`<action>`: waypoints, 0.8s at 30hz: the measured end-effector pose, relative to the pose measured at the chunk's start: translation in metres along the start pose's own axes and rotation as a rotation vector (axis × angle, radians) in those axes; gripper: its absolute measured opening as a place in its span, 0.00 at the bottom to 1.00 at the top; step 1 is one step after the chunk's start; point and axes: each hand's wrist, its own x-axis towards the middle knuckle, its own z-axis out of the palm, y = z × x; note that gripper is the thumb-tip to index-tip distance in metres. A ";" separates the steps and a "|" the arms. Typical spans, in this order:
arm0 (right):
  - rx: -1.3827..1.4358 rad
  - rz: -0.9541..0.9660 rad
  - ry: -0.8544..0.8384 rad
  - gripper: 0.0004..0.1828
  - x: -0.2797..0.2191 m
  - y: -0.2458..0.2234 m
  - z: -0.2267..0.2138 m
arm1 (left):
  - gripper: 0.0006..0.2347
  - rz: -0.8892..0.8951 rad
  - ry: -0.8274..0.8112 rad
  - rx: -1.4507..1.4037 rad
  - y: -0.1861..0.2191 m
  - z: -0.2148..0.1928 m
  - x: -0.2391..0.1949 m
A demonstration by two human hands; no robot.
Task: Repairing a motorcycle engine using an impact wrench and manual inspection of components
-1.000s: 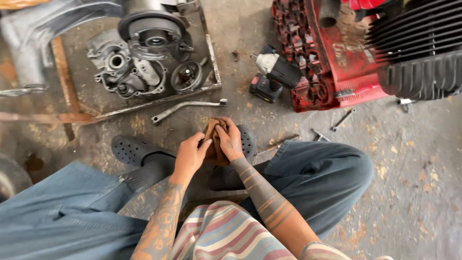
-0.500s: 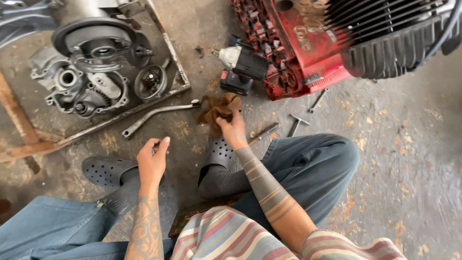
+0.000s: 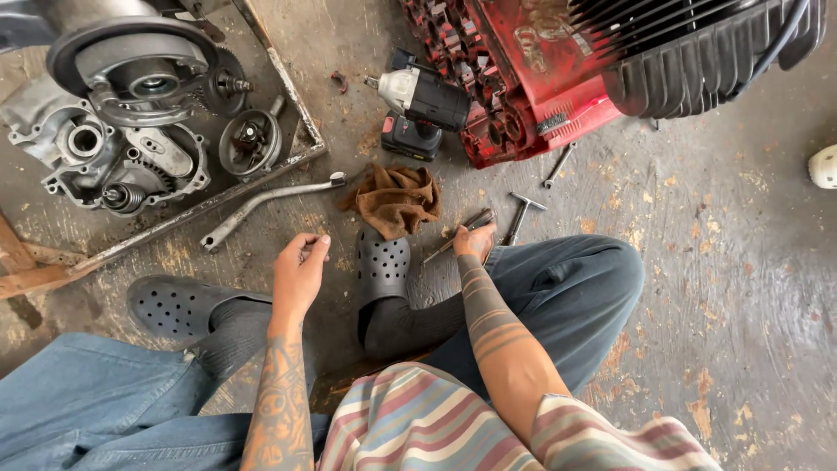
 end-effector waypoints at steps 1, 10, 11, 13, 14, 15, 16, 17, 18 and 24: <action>0.109 -0.001 0.017 0.34 0.001 -0.001 0.001 | 0.13 -0.002 0.001 -0.013 0.001 -0.001 -0.001; 0.556 0.111 0.321 0.41 0.025 0.008 0.009 | 0.15 -0.003 -0.001 -0.069 0.020 -0.014 -0.008; 0.502 0.128 0.296 0.44 0.029 0.016 0.014 | 0.15 -0.009 -0.001 -0.058 0.020 -0.015 -0.009; 0.470 0.134 0.281 0.45 -0.008 -0.018 -0.011 | 0.16 0.013 0.005 -0.069 0.014 -0.008 -0.008; 0.435 0.142 0.275 0.47 -0.027 -0.036 -0.022 | 0.16 0.035 0.001 -0.082 0.010 -0.006 -0.007; 0.435 0.129 0.255 0.47 -0.030 -0.039 -0.027 | 0.16 0.033 0.024 -0.085 0.006 -0.005 -0.004; 0.366 0.100 0.239 0.45 -0.033 -0.044 -0.029 | 0.16 0.029 0.028 -0.054 0.001 -0.005 -0.002; 0.298 0.069 0.224 0.43 -0.036 -0.049 -0.032 | 0.17 0.023 0.031 -0.023 -0.004 -0.006 0.000; 0.293 0.040 0.188 0.43 -0.040 -0.055 -0.036 | 0.17 0.013 0.075 -0.032 -0.001 -0.007 -0.002; 0.230 -0.069 0.100 0.41 -0.012 -0.049 -0.015 | 0.18 0.012 0.142 -0.050 0.031 -0.036 -0.024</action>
